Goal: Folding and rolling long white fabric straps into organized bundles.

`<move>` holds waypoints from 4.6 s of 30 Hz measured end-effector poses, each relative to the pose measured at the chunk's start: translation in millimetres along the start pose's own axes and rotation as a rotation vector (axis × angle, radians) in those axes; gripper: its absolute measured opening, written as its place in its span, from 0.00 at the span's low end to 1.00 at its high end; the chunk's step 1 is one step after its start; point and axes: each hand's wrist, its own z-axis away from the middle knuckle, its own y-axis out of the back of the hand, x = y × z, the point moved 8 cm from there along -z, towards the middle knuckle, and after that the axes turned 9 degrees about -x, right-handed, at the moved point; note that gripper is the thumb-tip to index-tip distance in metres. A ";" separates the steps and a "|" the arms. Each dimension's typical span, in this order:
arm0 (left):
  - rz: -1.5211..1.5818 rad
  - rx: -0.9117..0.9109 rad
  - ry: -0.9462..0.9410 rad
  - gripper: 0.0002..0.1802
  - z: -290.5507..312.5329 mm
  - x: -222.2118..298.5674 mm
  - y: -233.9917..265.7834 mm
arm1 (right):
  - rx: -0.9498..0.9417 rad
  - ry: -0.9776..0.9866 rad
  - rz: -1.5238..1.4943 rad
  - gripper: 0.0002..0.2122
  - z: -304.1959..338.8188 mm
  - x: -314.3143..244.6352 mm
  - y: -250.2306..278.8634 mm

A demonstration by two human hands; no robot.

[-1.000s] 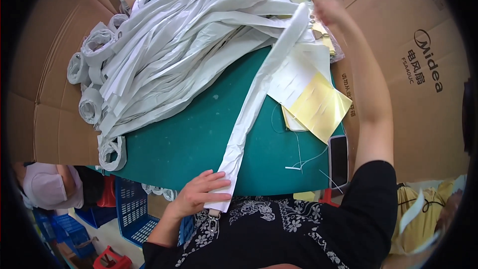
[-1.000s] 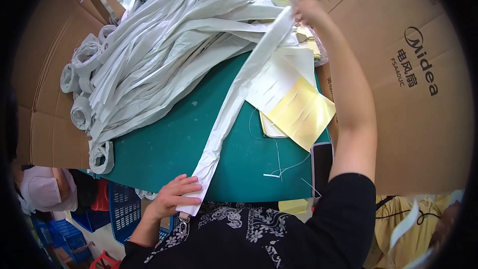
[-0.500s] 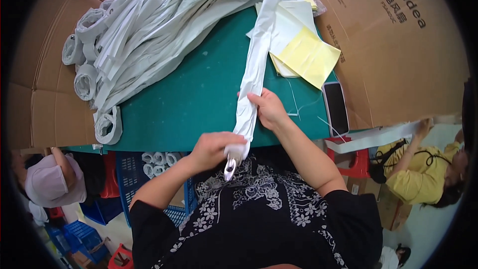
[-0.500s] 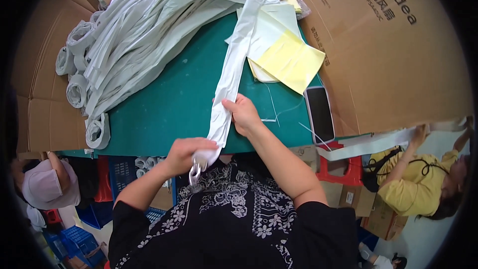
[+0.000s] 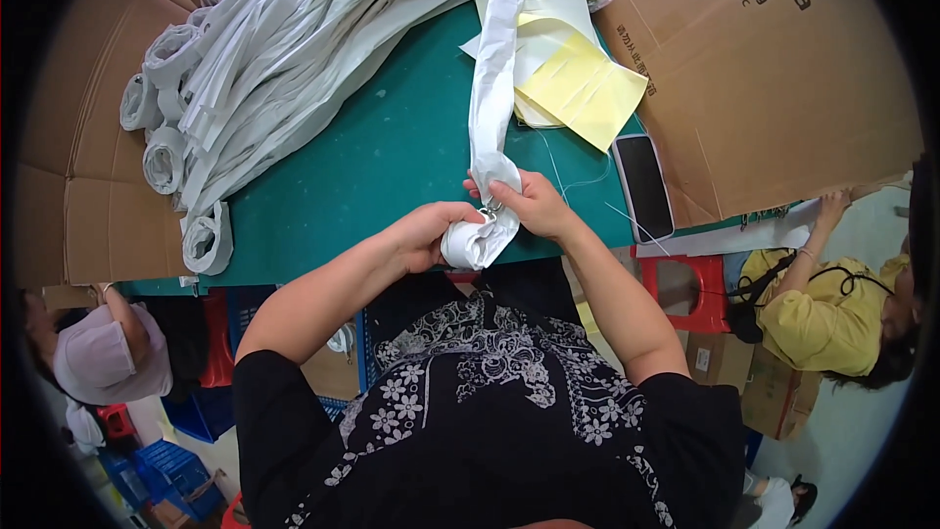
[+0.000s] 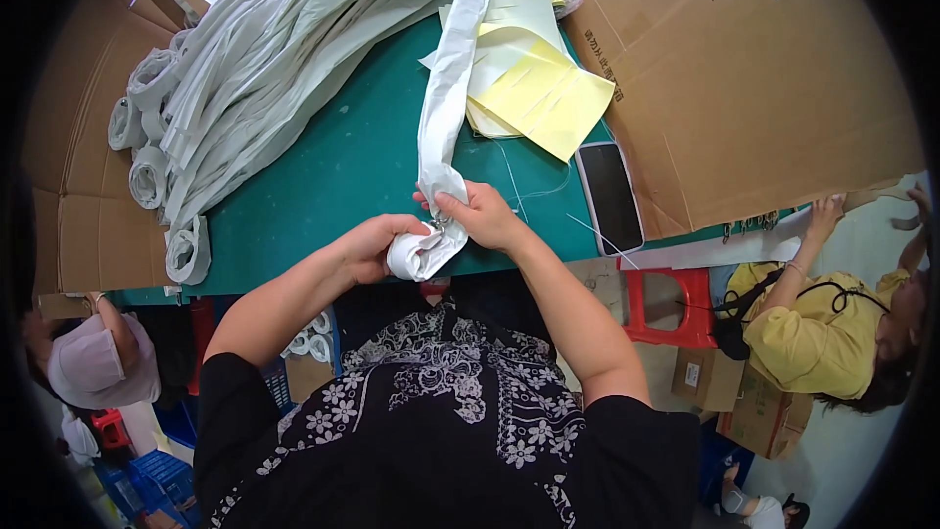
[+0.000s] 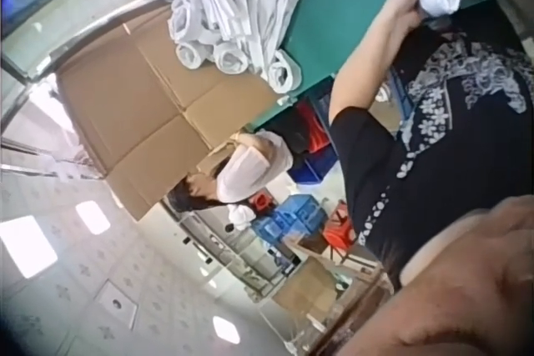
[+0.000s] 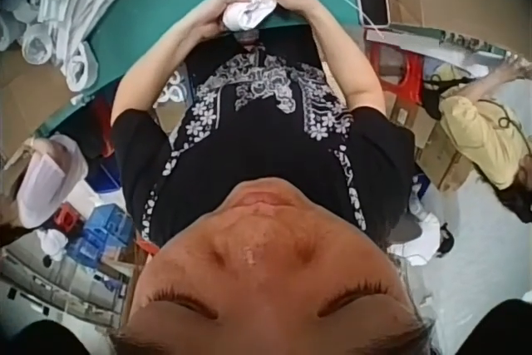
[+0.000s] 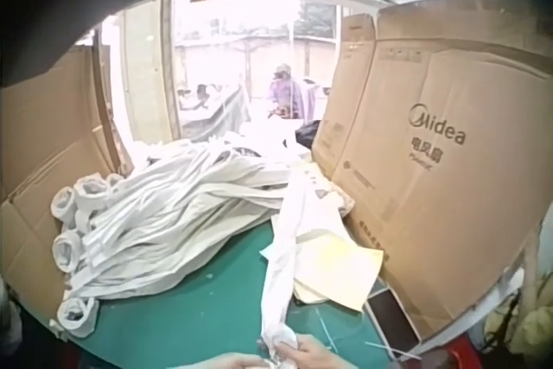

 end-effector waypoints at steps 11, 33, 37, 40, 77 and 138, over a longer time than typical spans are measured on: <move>0.018 -0.108 -0.229 0.21 8.7 8.4 -26.6 | 0.106 -0.222 -0.079 0.13 10.0 14.1 16.8; -0.029 0.112 -0.057 0.20 5.3 -6.4 -2.7 | -0.023 -0.066 0.170 0.11 28.6 10.7 -21.1; -0.570 0.258 -0.225 0.19 18.6 25.7 24.8 | 0.136 -0.082 0.267 0.11 30.3 -2.6 -17.8; -0.814 0.296 -0.712 0.12 48.2 43.7 -1.7 | 0.240 -0.144 0.078 0.12 30.9 8.8 -10.5; -1.321 0.449 -1.351 0.30 82.4 43.2 -25.1 | 0.372 -0.140 -0.613 0.13 42.3 34.0 -45.0; -0.234 -0.127 -0.217 0.23 7.5 89.2 -10.6 | -0.438 -0.193 -0.304 0.30 -40.4 -18.1 -1.3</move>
